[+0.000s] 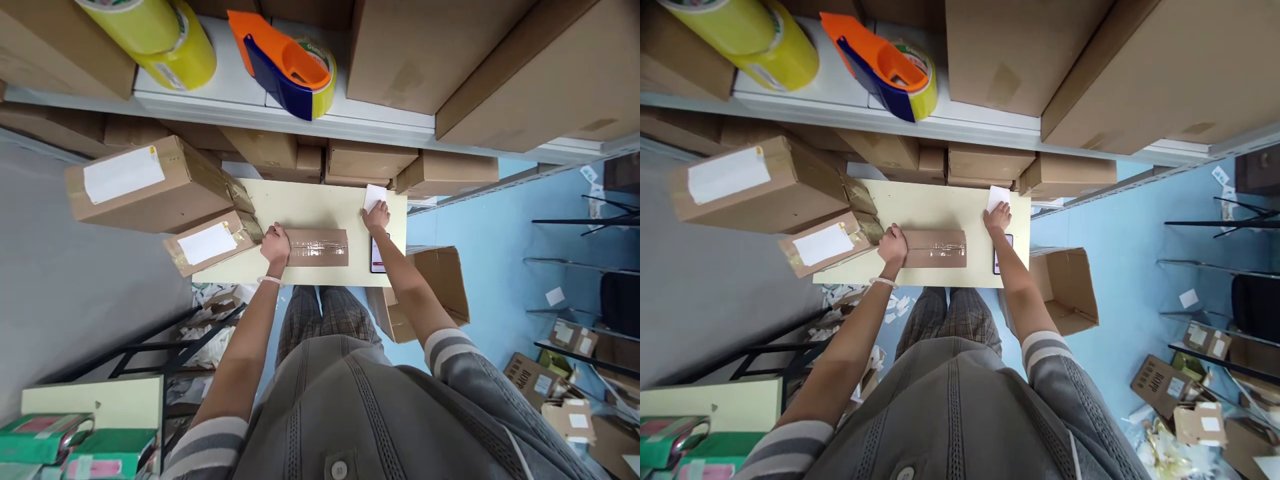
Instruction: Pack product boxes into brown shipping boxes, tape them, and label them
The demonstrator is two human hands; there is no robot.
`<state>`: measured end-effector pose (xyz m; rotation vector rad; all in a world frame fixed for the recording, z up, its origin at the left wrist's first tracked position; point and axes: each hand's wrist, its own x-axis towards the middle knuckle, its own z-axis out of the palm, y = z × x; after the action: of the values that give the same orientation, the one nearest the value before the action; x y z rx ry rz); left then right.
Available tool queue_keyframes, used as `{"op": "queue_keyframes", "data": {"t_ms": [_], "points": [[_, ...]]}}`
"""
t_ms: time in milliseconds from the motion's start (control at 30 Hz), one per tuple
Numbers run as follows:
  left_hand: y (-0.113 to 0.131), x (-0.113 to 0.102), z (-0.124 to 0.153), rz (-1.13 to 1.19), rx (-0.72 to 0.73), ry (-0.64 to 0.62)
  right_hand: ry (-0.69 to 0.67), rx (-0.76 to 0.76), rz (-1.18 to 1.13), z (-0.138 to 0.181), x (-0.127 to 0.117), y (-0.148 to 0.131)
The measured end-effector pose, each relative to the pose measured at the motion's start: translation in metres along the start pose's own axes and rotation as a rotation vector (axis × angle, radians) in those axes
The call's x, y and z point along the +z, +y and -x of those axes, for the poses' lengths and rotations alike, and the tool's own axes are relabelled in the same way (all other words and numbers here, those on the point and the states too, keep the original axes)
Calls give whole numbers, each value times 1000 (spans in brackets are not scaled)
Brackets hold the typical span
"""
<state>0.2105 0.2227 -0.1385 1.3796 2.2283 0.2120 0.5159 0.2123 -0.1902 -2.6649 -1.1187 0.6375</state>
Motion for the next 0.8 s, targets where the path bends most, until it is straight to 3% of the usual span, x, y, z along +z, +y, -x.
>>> {"op": "queue_keyframes", "data": {"t_ms": [200,433,800], "points": [[3,-3,2,-56,-5,-15,-81,11,195,-8,18,-5],[3,-3,2,-78,-2,1,-139,-67,437,-11,12,-6],[0,1,1,-80,0,40,-150,-174,516,-6,12,12]]}}
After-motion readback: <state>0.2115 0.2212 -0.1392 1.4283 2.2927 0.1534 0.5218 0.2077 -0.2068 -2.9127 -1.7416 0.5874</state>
